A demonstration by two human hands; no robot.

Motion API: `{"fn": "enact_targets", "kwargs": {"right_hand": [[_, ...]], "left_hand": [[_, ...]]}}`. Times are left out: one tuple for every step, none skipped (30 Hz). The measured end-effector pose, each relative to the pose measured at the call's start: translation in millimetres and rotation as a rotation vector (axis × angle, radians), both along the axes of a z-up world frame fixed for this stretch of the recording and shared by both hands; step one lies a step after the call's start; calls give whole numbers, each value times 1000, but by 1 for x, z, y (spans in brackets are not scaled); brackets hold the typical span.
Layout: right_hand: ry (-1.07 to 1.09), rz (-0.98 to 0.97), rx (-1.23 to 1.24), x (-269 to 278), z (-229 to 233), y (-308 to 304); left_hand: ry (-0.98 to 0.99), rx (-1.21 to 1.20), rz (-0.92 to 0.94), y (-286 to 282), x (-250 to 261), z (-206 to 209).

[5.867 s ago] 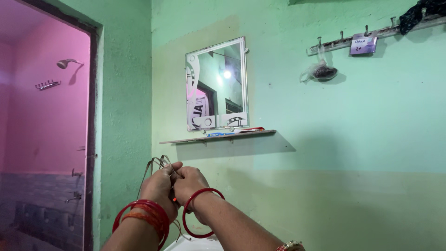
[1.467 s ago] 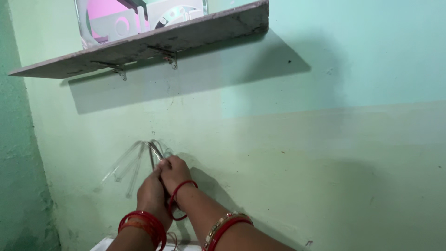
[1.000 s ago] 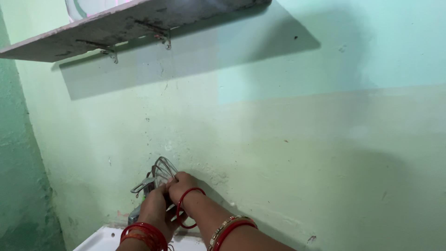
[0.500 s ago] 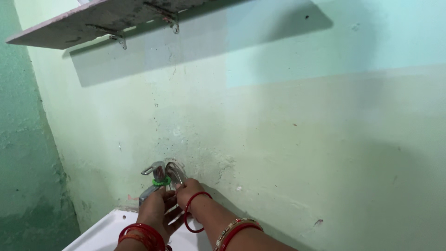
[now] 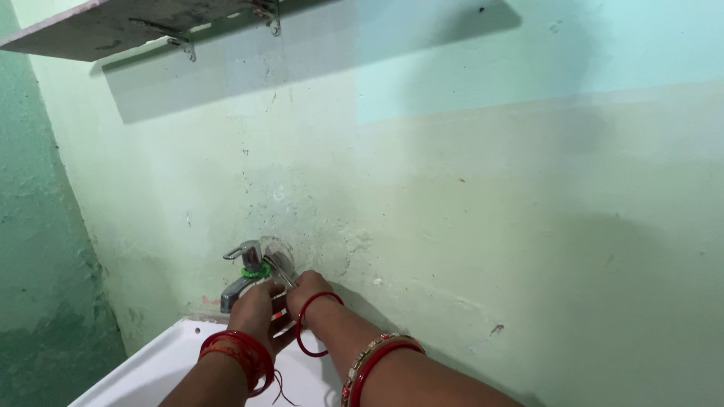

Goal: The person organizes bathroom items on the floor, including toothbrushes, toothpaste, and a metal stand. They place the toothbrushes and toothpaste on a shelf under a mirror and hang the metal stand on the wall.

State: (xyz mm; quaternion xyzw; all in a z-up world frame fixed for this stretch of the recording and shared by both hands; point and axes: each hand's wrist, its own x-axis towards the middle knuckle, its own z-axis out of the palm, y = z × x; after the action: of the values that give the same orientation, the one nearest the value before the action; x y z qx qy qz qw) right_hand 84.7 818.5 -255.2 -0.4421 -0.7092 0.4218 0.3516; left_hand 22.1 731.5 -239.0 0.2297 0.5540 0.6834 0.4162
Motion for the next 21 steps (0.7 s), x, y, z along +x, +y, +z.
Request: {"fn": "enact_targets", "kwargs": {"right_hand": [[-78, -23, 10, 2, 2, -3], [-156, -47, 19, 4, 4, -8], [-234, -71, 29, 6, 7, -14], [-248, -104, 86, 9, 9, -21], [-262, -137, 143, 12, 12, -30], [-274, -169, 205, 15, 17, -39], [-263, -152, 243, 17, 24, -48], [-253, -134, 281, 19, 31, -58], [-243, -116, 319, 21, 38, -68], [-247, -84, 329, 22, 44, -78], [-251, -52, 340, 24, 49, -87], [-253, -19, 353, 25, 55, -95], [-270, -10, 391, 26, 59, -102], [-288, 1, 425, 27, 61, -108], [-306, 12, 460, 26, 63, -114], [-320, 17, 483, 25, 64, -120], [-334, 23, 505, 24, 66, -126], [-346, 27, 529, 23, 68, -132], [-371, 44, 512, 21, 71, -139], [-396, 62, 493, 21, 73, -146], [-421, 79, 474, 20, 76, -154]], "left_hand": [[8, -3, 5, 0, 0, -1], [17, -7, 8, 2, 0, -1], [26, -10, 11, 3, 0, -1], [38, -4, 24, 3, -1, -3], [50, 1, 36, 3, -1, -4], [63, 10, 49, 3, -2, -3], [70, 17, 70, 3, -4, -2], [76, 22, 93, 2, -5, 0], [81, 27, 116, 1, -7, 1], [145, 62, 146, -2, -10, 1], [209, 97, 175, -5, -12, 2], [275, 133, 206, -10, -16, 5], [454, 106, 235, -17, -20, 8], [633, 73, 263, -26, -23, 11], [811, 39, 289, -37, -24, 13], [925, -10, 298, -48, -24, 17], [1039, -60, 306, -59, -23, 21], [1153, -110, 314, -71, -22, 26], [1200, -161, 306, -83, -20, 31], [1246, -215, 297, -94, -18, 35], [1291, -269, 287, -105, -15, 38]]}}
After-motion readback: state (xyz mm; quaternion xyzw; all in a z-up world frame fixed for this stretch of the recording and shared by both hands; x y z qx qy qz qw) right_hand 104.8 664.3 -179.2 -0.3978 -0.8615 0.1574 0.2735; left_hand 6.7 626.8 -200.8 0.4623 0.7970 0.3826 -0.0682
